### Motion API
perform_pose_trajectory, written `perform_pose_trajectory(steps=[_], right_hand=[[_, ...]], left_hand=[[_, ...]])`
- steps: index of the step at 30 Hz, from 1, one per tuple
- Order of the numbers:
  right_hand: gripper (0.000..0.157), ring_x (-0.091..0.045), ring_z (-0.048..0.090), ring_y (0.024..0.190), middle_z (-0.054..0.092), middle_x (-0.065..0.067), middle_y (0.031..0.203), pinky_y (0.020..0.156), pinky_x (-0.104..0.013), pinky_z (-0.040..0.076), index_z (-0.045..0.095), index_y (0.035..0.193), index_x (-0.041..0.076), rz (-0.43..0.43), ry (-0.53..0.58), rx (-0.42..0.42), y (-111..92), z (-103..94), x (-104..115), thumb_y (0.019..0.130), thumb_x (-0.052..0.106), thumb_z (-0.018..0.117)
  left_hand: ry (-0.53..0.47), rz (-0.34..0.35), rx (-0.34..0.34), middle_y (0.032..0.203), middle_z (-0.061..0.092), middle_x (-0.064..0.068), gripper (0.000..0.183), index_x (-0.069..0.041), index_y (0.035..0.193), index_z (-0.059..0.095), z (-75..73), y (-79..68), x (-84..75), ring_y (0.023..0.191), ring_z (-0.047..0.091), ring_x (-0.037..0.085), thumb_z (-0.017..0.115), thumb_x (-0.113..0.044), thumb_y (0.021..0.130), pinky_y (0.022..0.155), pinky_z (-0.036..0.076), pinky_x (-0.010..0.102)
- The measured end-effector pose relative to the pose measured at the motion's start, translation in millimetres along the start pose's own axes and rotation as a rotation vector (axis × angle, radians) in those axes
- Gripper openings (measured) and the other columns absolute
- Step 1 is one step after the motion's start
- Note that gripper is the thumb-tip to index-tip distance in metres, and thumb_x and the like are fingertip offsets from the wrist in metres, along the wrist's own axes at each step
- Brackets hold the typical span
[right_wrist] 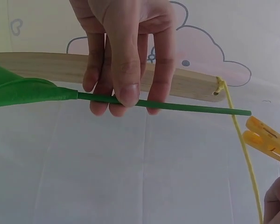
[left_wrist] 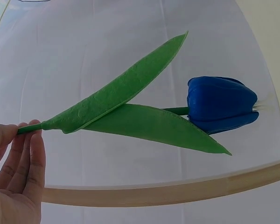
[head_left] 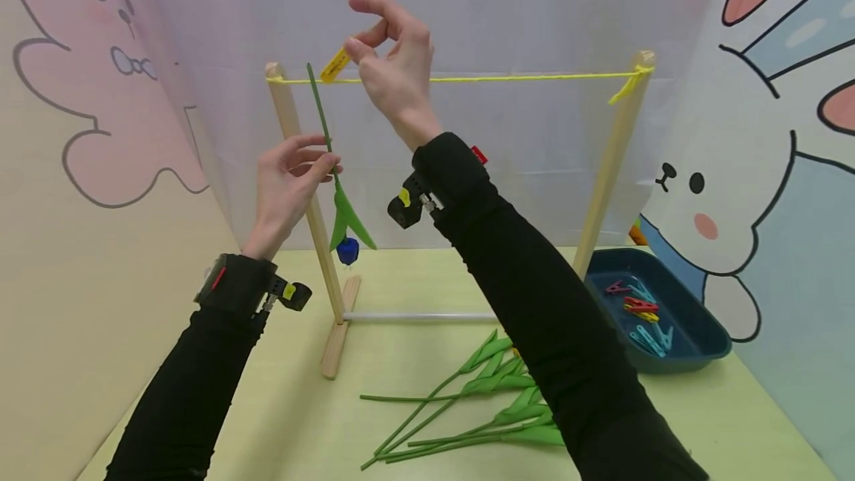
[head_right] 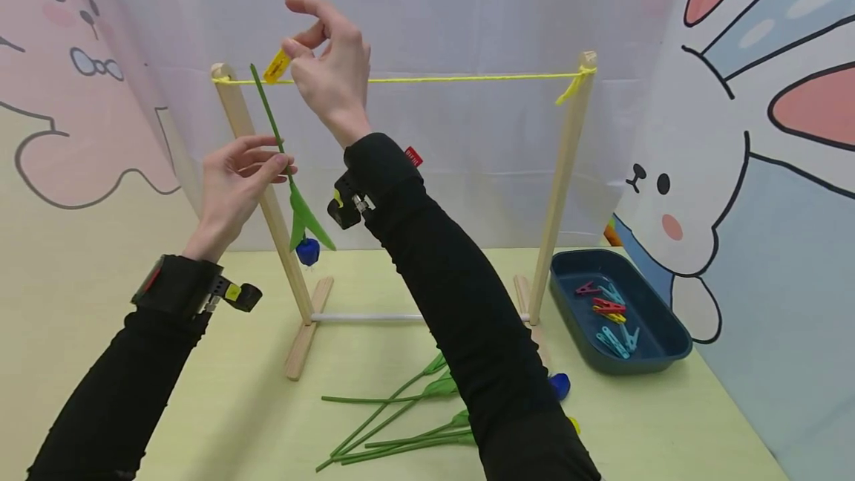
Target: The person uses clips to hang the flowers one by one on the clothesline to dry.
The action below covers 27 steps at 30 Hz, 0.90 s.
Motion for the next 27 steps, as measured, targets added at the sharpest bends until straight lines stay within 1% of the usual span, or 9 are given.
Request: perform_pose_trajectory(steps=[4, 8, 11, 14, 16, 18, 21, 27], right_hand=[[0.035, -0.025, 0.064, 0.096, 0.055, 0.002, 0.074, 0.103, -0.012, 0.037, 0.064, 0.128, 0.0, 0.009, -0.005, -0.012, -1.4, 4.0, 0.3, 0.093, -0.002, 0.067], [0.035, -0.025, 0.064, 0.096, 0.057, 0.001, 0.074, 0.1, -0.012, 0.038, 0.064, 0.128, 0.002, 0.043, -0.016, -0.02, -2.9, 7.8, -1.9, 0.093, -0.001, 0.068], [0.035, -0.024, 0.065, 0.094, 0.061, -0.005, 0.076, 0.099, -0.012, 0.038, 0.065, 0.128, 0.003, 0.062, -0.035, -0.029, -3.7, 9.6, -3.4, 0.093, -0.001, 0.068], [0.036, -0.026, 0.066, 0.089, 0.066, -0.014, 0.082, 0.094, -0.015, 0.041, 0.065, 0.128, 0.003, 0.078, -0.044, -0.037, -4.3, 11.2, -5.2, 0.092, -0.002, 0.068], [0.036, -0.025, 0.066, 0.088, 0.068, -0.016, 0.085, 0.094, -0.015, 0.042, 0.064, 0.128, 0.004, 0.084, -0.058, -0.037, -4.6, 12.5, -6.4, 0.093, -0.001, 0.068], [0.036, -0.024, 0.066, 0.088, 0.069, -0.016, 0.087, 0.093, -0.015, 0.042, 0.064, 0.129, 0.004, 0.094, -0.07, -0.034, -5.1, 13.4, -7.8, 0.093, 0.0, 0.068], [0.036, -0.02, 0.066, 0.091, 0.07, -0.013, 0.088, 0.096, -0.014, 0.039, 0.064, 0.129, 0.006, 0.11, -0.104, -0.027, -5.5, 14.3, -9.8, 0.093, 0.002, 0.069], [0.036, -0.02, 0.065, 0.095, 0.072, -0.012, 0.092, 0.095, -0.015, 0.038, 0.064, 0.128, 0.009, 0.155, -0.119, -0.008, -6.2, 16.0, -14.8, 0.093, 0.005, 0.07]], left_hand=[[-0.003, -0.003, -0.001, 0.085, 0.071, -0.022, 0.033, 0.008, 0.126, 0.062, -0.4, -0.1, 0.1, 0.078, 0.071, -0.001, 0.066, -0.007, 0.096, 0.078, 0.058, 0.014], [-0.007, -0.006, 0.0, 0.085, 0.071, -0.021, 0.033, 0.008, 0.126, 0.062, 0.4, 0.0, 0.2, 0.078, 0.071, -0.001, 0.067, -0.007, 0.096, 0.078, 0.059, 0.015], [-0.006, -0.012, -0.001, 0.085, 0.071, -0.021, 0.033, 0.007, 0.126, 0.062, 0.6, 0.0, 0.6, 0.077, 0.071, -0.001, 0.067, -0.007, 0.096, 0.078, 0.059, 0.015], [0.002, -0.017, -0.002, 0.085, 0.07, -0.021, 0.033, 0.007, 0.126, 0.063, 0.3, -0.2, 0.8, 0.077, 0.071, -0.001, 0.066, -0.008, 0.097, 0.078, 0.058, 0.014], [0.007, -0.018, -0.001, 0.085, 0.07, -0.021, 0.033, 0.007, 0.126, 0.062, 0.4, -0.2, 0.7, 0.077, 0.071, -0.001, 0.066, -0.008, 0.097, 0.078, 0.058, 0.014], [0.013, -0.018, 0.0, 0.085, 0.07, -0.021, 0.033, 0.006, 0.126, 0.063, 0.4, -0.1, 0.6, 0.077, 0.071, -0.002, 0.066, -0.008, 0.097, 0.077, 0.058, 0.014], [0.019, -0.019, -0.001, 0.085, 0.07, -0.021, 0.033, 0.006, 0.126, 0.063, 0.4, 0.0, 0.6, 0.077, 0.071, -0.002, 0.066, -0.009, 0.097, 0.077, 0.058, 0.014], [0.025, -0.028, -0.003, 0.085, 0.069, -0.021, 0.033, 0.006, 0.127, 0.063, 0.1, 0.2, 2.4, 0.077, 0.071, -0.002, 0.065, -0.008, 0.097, 0.078, 0.058, 0.014]])
Point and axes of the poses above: each hand's wrist, its own y-axis towards the middle knuckle, its own z-axis out of the palm, x = y × z, the point moved 10 cm from there along y, towards the middle knuckle
